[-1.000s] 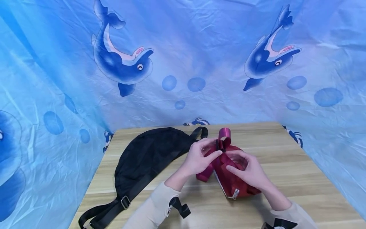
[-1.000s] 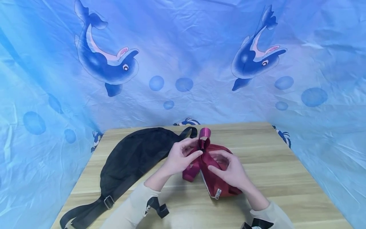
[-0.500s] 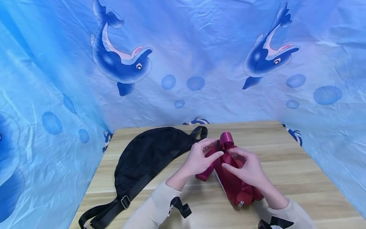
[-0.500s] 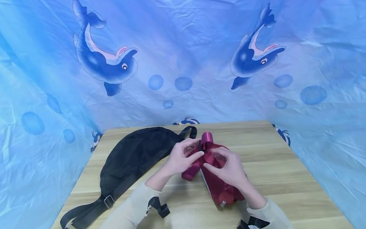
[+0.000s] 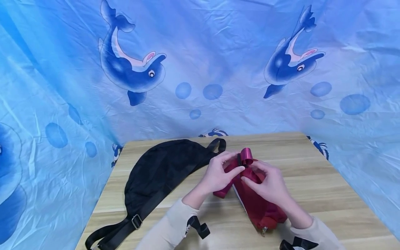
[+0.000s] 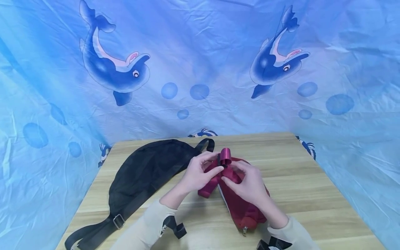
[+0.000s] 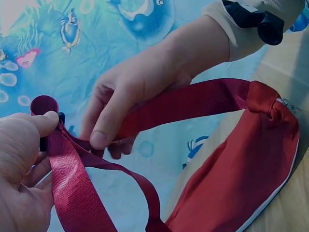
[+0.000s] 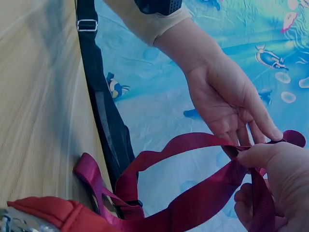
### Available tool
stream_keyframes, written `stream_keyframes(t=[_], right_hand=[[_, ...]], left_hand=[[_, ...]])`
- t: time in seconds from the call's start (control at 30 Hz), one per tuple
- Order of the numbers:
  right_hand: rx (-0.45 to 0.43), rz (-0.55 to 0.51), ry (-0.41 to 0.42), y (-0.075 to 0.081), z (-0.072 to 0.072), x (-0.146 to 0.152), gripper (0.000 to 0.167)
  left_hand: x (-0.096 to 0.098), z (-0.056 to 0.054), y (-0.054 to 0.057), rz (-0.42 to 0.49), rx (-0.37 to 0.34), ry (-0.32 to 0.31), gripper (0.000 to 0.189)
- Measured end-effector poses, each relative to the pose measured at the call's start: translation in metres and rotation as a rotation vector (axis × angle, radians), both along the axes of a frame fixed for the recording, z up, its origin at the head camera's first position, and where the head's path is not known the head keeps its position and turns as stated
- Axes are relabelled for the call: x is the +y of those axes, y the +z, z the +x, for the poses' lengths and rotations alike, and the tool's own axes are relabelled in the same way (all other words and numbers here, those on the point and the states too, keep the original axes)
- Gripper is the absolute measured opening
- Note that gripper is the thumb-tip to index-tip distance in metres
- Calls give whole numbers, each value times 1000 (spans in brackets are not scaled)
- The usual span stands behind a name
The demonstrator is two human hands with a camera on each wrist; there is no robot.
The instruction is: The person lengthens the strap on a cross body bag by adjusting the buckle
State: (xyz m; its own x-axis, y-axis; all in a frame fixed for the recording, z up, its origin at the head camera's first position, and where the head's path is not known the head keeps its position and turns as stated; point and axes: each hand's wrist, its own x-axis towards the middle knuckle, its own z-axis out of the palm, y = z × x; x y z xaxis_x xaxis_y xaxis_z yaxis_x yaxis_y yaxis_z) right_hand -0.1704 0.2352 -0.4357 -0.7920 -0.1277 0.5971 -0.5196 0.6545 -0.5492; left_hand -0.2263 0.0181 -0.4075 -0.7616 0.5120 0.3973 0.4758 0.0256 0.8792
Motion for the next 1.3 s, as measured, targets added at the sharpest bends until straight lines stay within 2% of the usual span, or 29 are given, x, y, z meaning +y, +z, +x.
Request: stream_keyframes(t=[0.17, 0.27, 0.4, 0.57, 0.67, 0.77, 0.93, 1.03, 1.17, 1.23, 1.3], right_hand=[[37, 44, -30, -2, -1, 2, 48], [14, 36, -14, 0, -3, 0, 46], [38, 37, -8, 3, -4, -3, 41], [93, 104, -24, -3, -3, 5, 44], [52, 112, -1, -1, -1, 11, 48], [-16, 50, 72, 14, -3, 13, 51], [-10, 1, 207, 47, -14, 8, 48], [-40, 25, 237, 59, -19, 7, 43], [-127, 47, 254, 66, -22, 9, 39], [-150, 32, 275, 66, -23, 10, 38], [-154, -13, 304, 66, -23, 12, 37]], left_hand=[[-3, -3, -1, 33, -1, 48, 45], [-4, -5, -1, 24, 5, 33, 46], [-4, -6, 0, -3, 25, 3, 46], [-8, -9, 5, 76, 13, 44, 43], [-12, -10, 8, 93, 3, 52, 42], [-12, -10, 7, 50, 13, 31, 44], [-11, -8, 6, -48, 90, 10, 46], [-10, -5, 7, -125, 178, 33, 48], [-9, -3, 7, -215, 304, 65, 49], [-9, -3, 6, -241, 336, 59, 49], [-8, -3, 5, -248, 336, 47, 49]])
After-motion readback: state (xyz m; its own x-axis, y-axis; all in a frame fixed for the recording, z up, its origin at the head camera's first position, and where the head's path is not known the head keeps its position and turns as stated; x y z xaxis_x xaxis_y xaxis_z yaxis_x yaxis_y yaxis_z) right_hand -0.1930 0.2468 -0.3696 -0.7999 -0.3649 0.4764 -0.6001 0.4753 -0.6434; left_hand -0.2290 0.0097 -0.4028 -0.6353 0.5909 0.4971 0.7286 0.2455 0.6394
